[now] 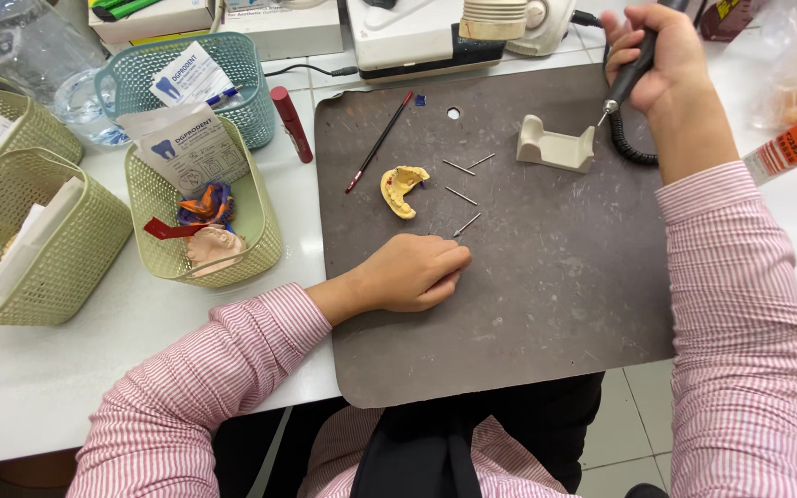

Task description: The person assembles a dental prosthesis by inserting small metal pins into a yellow denture mold. They use a rotary tool to grind the pins flush with the mold surface, then reinsert the pins and adjust their positions by hand.

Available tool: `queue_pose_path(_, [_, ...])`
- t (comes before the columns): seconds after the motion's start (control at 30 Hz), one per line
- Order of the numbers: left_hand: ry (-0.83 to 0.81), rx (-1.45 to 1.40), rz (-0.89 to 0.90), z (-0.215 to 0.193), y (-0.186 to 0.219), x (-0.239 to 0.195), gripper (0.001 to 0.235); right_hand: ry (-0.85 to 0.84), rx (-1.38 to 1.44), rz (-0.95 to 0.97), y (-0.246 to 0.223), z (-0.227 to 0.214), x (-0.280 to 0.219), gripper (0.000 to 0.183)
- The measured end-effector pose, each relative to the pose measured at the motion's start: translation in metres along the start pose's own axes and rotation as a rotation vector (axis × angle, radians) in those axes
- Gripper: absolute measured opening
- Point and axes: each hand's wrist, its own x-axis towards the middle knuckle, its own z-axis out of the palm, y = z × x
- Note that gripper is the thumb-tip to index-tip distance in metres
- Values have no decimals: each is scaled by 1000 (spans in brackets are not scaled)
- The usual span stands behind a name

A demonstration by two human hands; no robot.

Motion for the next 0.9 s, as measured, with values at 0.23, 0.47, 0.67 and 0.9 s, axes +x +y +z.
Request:
queue_pose_path(0.23, [15, -36, -5, -4, 0, -2, 10, 32, -79, 15, 14, 1, 63, 40])
queue_pose_path(0.47, [27, -27, 11, -5, 0, 0, 11, 164, -119, 25, 14, 10, 90, 25])
queue_pose_path(0.67, [29, -7, 19, -3, -2, 0, 12, 273, -126, -12, 32, 12, 97, 16])
queue_pose_path(0.9, [28, -30, -19, -1, -2, 0, 10, 149, -230, -25, 36, -10, 105, 16])
